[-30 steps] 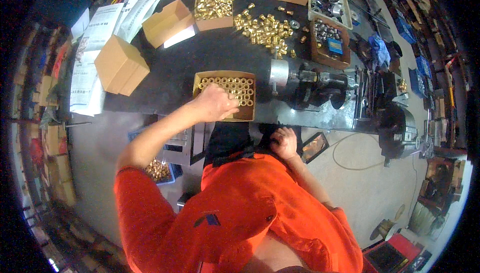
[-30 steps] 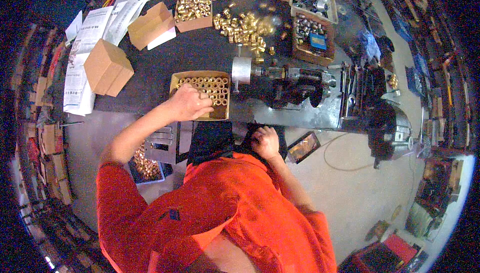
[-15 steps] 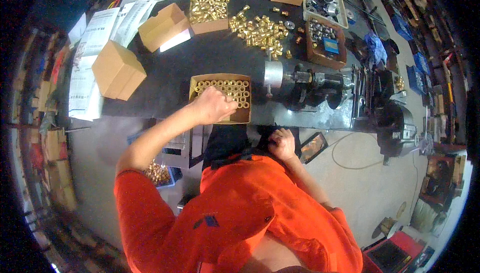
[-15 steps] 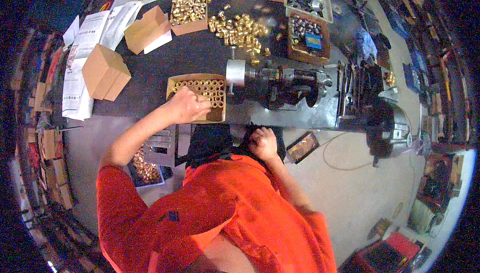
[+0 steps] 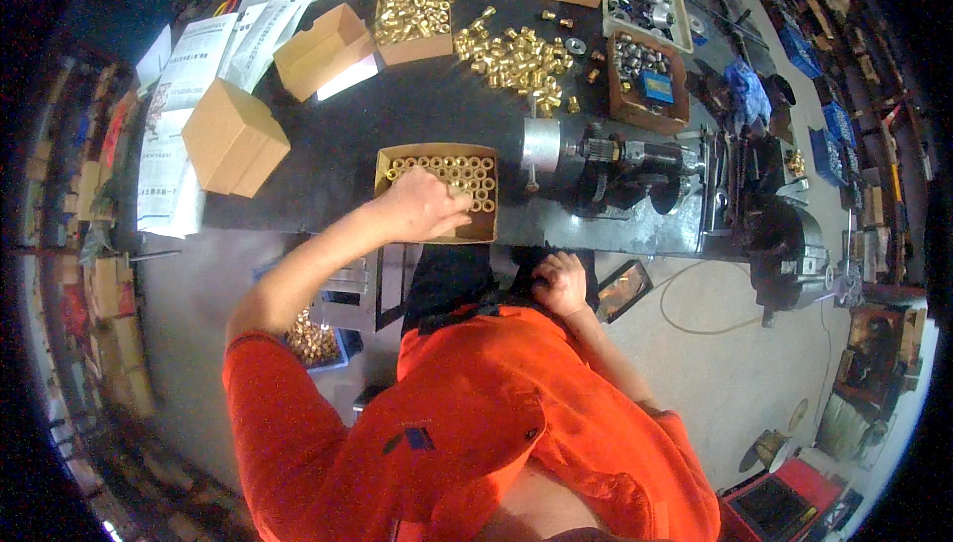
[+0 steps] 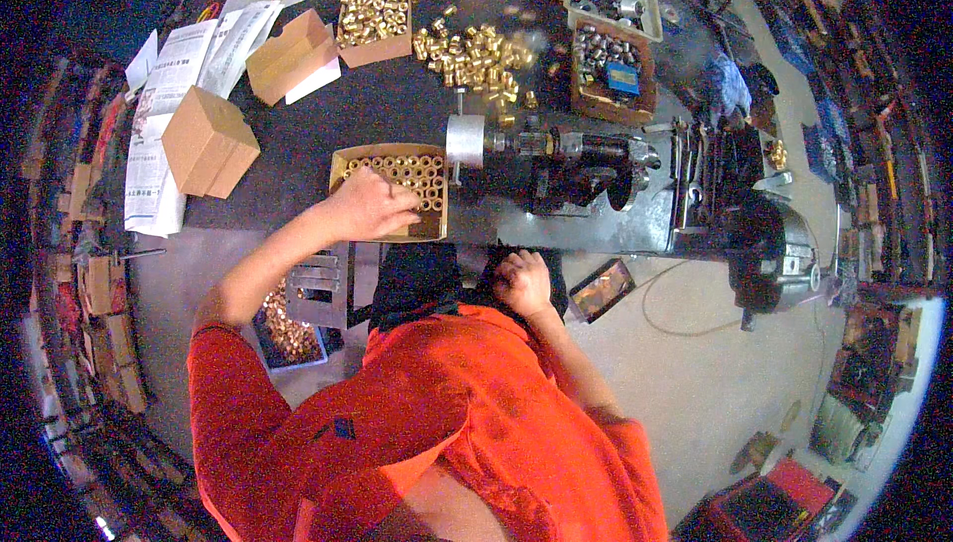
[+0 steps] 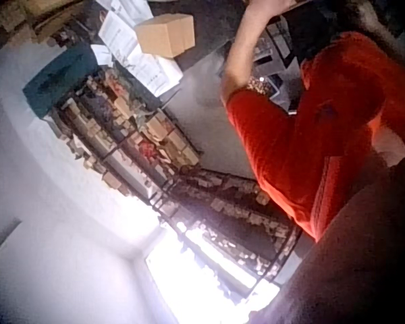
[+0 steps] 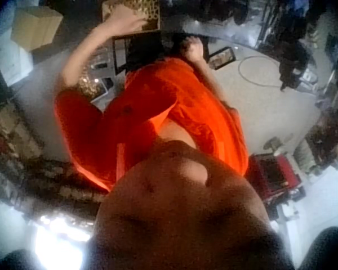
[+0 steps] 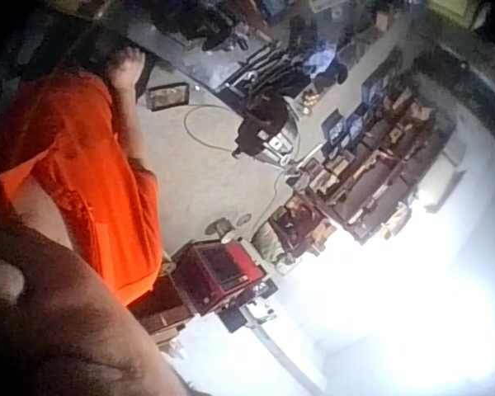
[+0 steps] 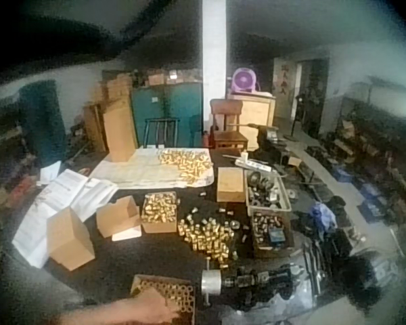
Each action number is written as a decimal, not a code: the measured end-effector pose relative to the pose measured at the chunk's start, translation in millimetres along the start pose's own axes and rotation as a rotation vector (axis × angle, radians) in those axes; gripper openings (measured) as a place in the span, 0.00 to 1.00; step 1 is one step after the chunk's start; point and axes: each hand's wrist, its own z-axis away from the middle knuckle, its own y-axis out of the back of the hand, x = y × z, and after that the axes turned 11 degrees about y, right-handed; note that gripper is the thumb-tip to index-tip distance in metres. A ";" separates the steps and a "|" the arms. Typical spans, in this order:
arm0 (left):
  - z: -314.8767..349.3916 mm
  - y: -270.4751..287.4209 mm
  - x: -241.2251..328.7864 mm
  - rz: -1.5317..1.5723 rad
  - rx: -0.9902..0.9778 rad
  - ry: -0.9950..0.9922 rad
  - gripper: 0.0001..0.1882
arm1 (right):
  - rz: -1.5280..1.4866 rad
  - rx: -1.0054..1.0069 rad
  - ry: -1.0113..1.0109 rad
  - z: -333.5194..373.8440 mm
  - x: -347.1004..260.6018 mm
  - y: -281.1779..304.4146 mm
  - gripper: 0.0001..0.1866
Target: The person repeatedly picks up brass cartridge cases from a tray and places them into a cardboard box. The person also handles a white paper or label near the end of the clip.
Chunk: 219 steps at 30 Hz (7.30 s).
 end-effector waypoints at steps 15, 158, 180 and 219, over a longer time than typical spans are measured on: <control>-101.1 36.3 -59.3 0.412 0.167 0.406 0.10 | -0.005 -0.036 -0.024 5.5 6.1 -3.7 0.09; -136.2 7.6 -64.5 -0.039 0.028 0.390 0.10 | 0.016 0.005 -0.011 -0.3 -0.5 0.6 0.07; 45.9 42.7 -18.8 -0.028 0.090 0.051 0.05 | 0.006 -0.079 -0.036 3.9 3.4 -6.4 0.08; -79.4 39.9 -51.3 0.330 0.240 0.300 0.08 | 0.022 0.053 0.012 -2.7 1.2 -2.5 0.08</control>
